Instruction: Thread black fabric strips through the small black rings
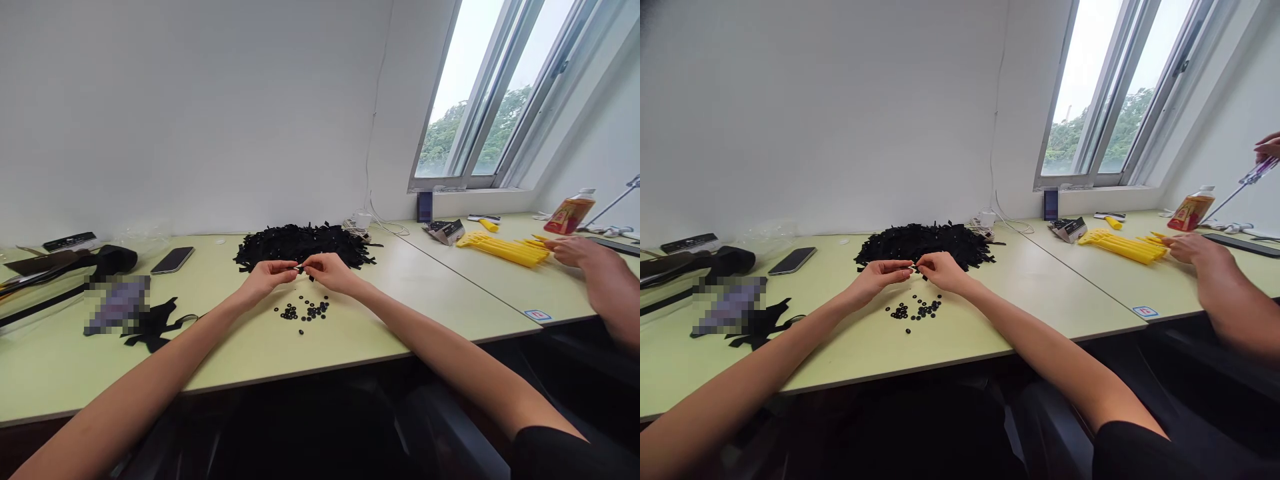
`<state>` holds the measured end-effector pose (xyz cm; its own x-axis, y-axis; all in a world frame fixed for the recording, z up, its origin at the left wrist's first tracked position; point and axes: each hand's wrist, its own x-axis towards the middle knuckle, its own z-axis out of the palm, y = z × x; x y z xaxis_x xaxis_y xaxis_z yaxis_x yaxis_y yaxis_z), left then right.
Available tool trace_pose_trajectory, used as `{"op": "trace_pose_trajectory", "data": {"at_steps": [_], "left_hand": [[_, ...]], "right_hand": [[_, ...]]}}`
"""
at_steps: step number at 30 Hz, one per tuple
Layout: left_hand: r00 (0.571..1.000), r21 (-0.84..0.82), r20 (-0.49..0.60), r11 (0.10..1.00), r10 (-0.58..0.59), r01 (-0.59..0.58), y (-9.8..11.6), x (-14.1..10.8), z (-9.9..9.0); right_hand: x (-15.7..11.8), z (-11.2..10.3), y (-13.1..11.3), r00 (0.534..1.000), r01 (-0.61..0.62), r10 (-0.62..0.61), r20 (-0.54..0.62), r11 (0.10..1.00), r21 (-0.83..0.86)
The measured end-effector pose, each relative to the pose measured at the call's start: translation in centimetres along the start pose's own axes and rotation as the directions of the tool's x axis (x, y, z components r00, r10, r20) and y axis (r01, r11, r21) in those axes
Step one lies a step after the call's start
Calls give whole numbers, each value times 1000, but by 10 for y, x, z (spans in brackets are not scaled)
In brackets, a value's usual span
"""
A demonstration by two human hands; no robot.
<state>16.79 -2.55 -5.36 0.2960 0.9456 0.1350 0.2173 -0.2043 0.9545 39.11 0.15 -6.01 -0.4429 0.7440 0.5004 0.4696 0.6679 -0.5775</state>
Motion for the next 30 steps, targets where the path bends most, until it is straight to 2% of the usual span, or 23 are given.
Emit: {"op": "trace_pose_trajectory", "data": {"at_steps": [3,5,6,8,9,10,11,12,17,18,20,21,22,24,25,27,30], "left_hand": [[999,232,28,972,41,-46,10,-7,-3],[982,348,182,931,50,-112,21,-14,-5],[951,374,309,915,29,-149,27,-18,-6],[825,375,562,907,-58,-192,37,-24,-6],[763,370,639,907,-93,-199,40,-27,-6],[721,370,683,906,-117,-204,42,-29,-5],[704,376,699,903,-129,-208,43,-31,-3],[704,384,698,899,-133,-212,43,-32,-1],[752,418,648,881,-116,-224,37,-31,3],[774,407,626,884,-90,-227,37,-30,3],[872,367,488,899,32,-239,35,-26,1],[926,340,361,909,112,-242,33,-23,0],[961,314,209,918,183,-243,31,-20,-1],[967,282,-57,933,248,-223,24,-13,-3],[961,271,-131,941,244,-202,21,-10,-4],[958,264,-186,950,217,-164,14,-6,-4],[963,261,-178,953,204,-154,8,-3,-2]], "right_hand": [[0,-1,1,998,-39,41,-41,998,43],[1,-2,2,996,-52,57,-69,997,64],[1,-2,2,995,-56,61,-79,996,66],[1,-3,3,994,-61,66,-83,996,58],[1,-2,3,994,-64,68,-80,997,49],[1,-2,3,994,-68,71,-78,997,40],[1,-2,4,994,-71,73,-76,997,33],[1,-1,4,995,-71,73,-71,997,32],[0,1,5,998,-56,59,-38,995,86],[0,1,5,998,-55,59,-34,994,96],[0,0,5,998,-60,62,-20,992,115],[0,0,4,998,-64,66,-11,990,127],[-1,0,2,998,-69,70,-1,988,142],[-1,0,-1,997,-74,72,17,980,184],[-2,0,-3,997,-71,68,22,976,207],[-2,0,-6,998,-55,49,31,967,247],[-3,0,-8,999,-28,20,33,962,273]]}}
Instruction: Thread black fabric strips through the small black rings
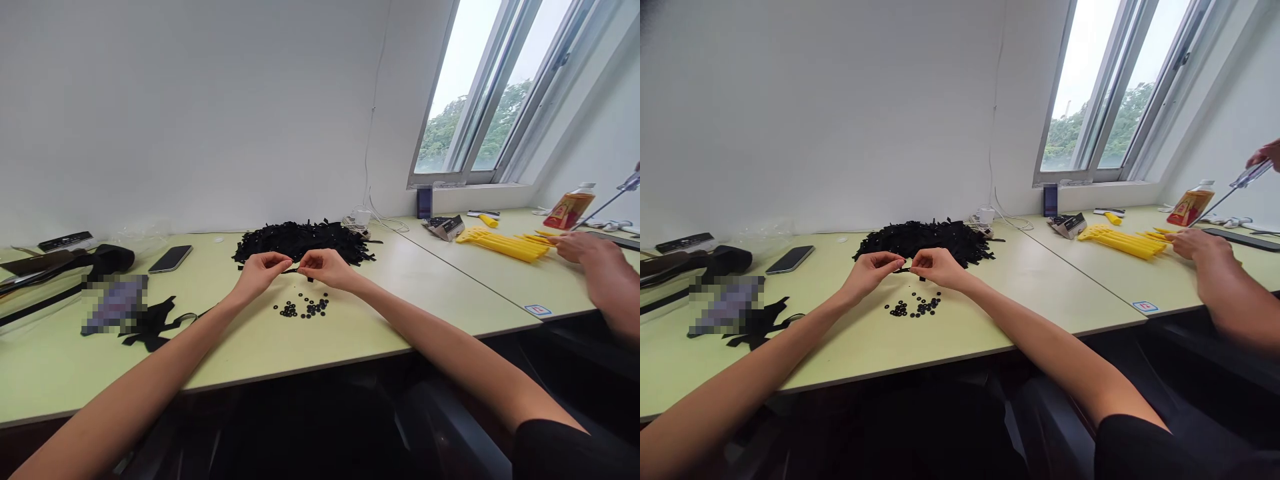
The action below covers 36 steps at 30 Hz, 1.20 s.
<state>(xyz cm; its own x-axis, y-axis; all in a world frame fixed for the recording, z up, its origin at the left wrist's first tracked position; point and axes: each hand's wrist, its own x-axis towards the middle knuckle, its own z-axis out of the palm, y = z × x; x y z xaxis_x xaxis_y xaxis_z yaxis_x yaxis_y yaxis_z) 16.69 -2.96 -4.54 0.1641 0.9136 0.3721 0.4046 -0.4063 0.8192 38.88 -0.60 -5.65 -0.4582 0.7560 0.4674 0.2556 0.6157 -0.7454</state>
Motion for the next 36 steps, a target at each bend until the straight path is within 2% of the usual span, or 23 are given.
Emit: {"op": "trace_pose_trajectory", "data": {"at_steps": [8,18,26,30,36], "left_hand": [[997,29,78,999,26,-28,6,-5,5],[995,14,100,1000,18,-20,7,-6,7],[990,-34,136,999,41,-37,1,-5,7],[980,-42,200,999,-4,13,2,-6,6],[988,-39,155,999,6,0,-1,-3,6]], "right_hand": [[2,2,2,1000,2,-2,10,999,36],[1,2,1,1000,1,0,-23,1000,28],[1,2,3,999,-47,47,4,996,-71],[1,2,1,999,-27,25,-21,992,-122],[1,3,0,1000,-22,23,13,996,-91]]}}
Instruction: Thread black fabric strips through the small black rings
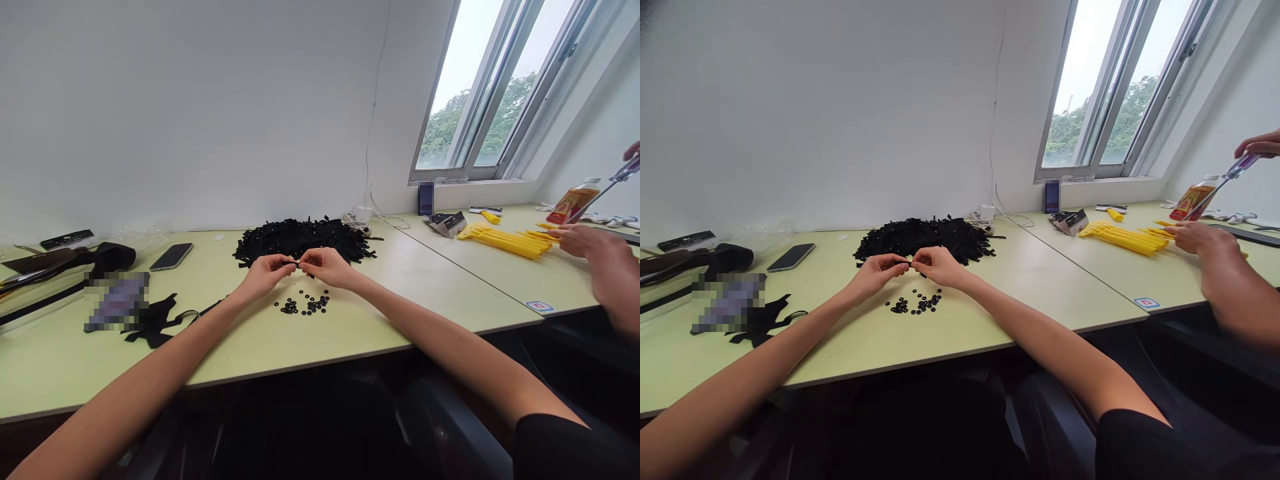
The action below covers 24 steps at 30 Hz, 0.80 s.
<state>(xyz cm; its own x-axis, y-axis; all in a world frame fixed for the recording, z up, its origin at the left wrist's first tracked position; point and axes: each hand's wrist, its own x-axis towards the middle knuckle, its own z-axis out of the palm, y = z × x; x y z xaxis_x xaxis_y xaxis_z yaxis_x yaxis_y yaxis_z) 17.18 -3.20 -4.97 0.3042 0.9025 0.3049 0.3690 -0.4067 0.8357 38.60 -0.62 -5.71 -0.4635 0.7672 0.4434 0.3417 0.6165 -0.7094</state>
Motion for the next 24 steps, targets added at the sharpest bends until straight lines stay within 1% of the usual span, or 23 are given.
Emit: {"op": "trace_pose_trajectory", "data": {"at_steps": [5,8,10,13,15,16,18,20,22,24], "left_hand": [[999,96,-30,995,-24,27,-3,0,0],[1000,144,-24,990,6,-2,-2,-1,0],[1000,147,-11,989,23,-21,-2,-2,1],[1000,140,11,990,13,-15,-5,-3,3],[998,146,66,989,-6,-4,-7,-4,3],[993,155,119,988,-14,-5,-8,-4,3],[969,182,246,983,-12,-34,-9,-5,1],[941,219,337,972,11,-89,-8,-5,0],[932,251,360,958,40,-138,-6,-5,-1],[929,276,367,948,49,-159,-3,-5,-1]], "right_hand": [[0,2,3,1000,-4,4,-2,1000,13],[0,2,5,1000,-1,1,6,1000,11],[0,2,5,1000,0,0,21,1000,-10],[-1,1,3,1000,-7,9,21,998,-60],[-1,0,2,1000,-17,16,-10,996,-85],[-1,-1,2,999,-18,15,-32,995,-96],[0,-1,3,997,-12,3,-74,993,-120],[1,-2,5,995,-9,-6,-95,989,-150],[1,-1,7,996,-16,0,-89,984,-178],[2,-1,9,998,-30,16,-68,979,-204]]}}
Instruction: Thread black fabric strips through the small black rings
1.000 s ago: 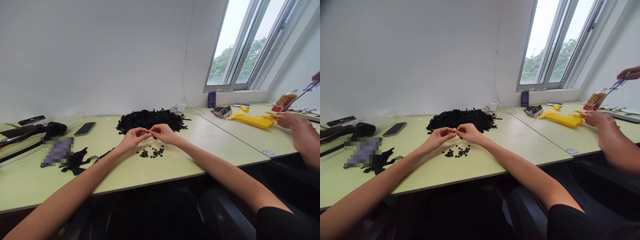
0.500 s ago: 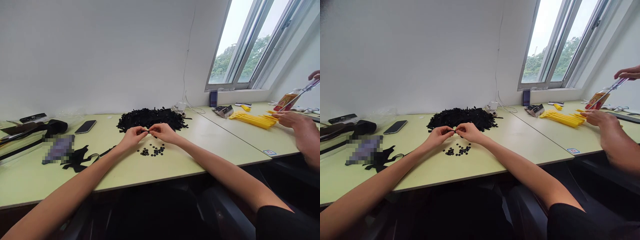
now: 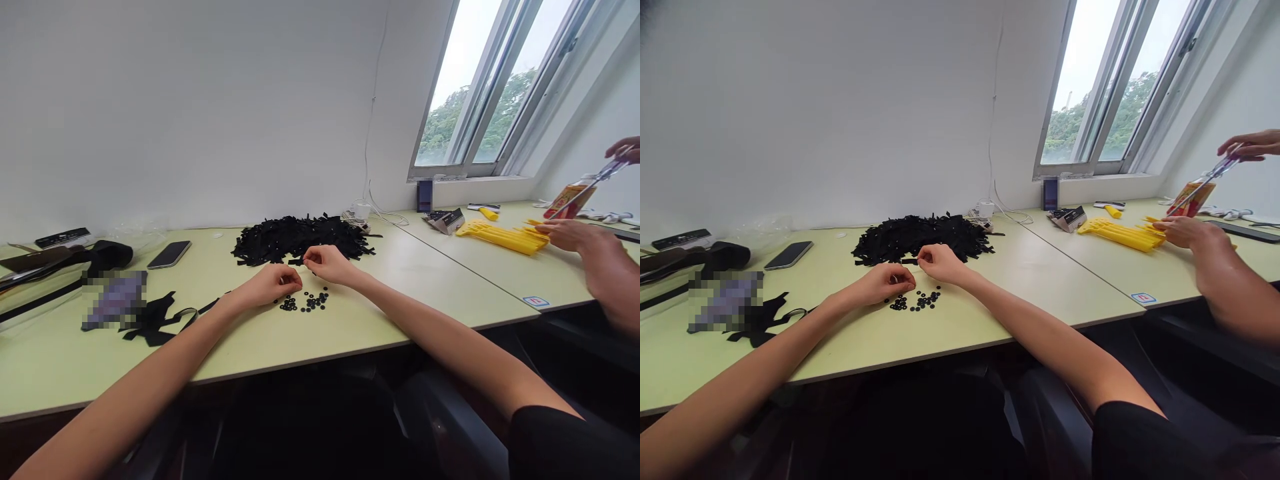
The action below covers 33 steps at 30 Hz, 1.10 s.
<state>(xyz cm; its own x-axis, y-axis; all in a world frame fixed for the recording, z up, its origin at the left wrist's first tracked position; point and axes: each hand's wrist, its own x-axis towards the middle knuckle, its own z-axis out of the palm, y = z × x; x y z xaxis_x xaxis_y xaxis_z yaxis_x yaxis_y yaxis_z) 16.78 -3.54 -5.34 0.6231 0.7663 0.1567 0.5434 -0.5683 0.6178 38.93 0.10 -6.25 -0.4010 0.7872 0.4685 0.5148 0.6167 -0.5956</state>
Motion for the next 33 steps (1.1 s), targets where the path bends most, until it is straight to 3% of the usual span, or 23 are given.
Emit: {"op": "trace_pose_trajectory", "data": {"at_steps": [4,9,11,20,27,33], "left_hand": [[999,30,-18,999,34,-33,1,1,2],[961,87,-268,995,64,-42,-3,3,2],[948,76,-310,996,69,-48,-3,3,0],[951,46,-307,998,47,-35,-3,1,-3],[959,-29,-280,999,-41,35,-4,1,-3],[959,9,-282,1000,9,-6,-7,3,-3]], "right_hand": [[0,2,3,998,-38,39,49,999,-12],[-2,3,0,989,-27,8,146,992,127],[-3,4,-2,987,-30,0,161,984,178],[-4,6,4,975,-92,16,222,937,337],[-3,6,3,982,-35,-8,191,974,223],[-2,6,0,984,-9,-24,177,983,182]]}}
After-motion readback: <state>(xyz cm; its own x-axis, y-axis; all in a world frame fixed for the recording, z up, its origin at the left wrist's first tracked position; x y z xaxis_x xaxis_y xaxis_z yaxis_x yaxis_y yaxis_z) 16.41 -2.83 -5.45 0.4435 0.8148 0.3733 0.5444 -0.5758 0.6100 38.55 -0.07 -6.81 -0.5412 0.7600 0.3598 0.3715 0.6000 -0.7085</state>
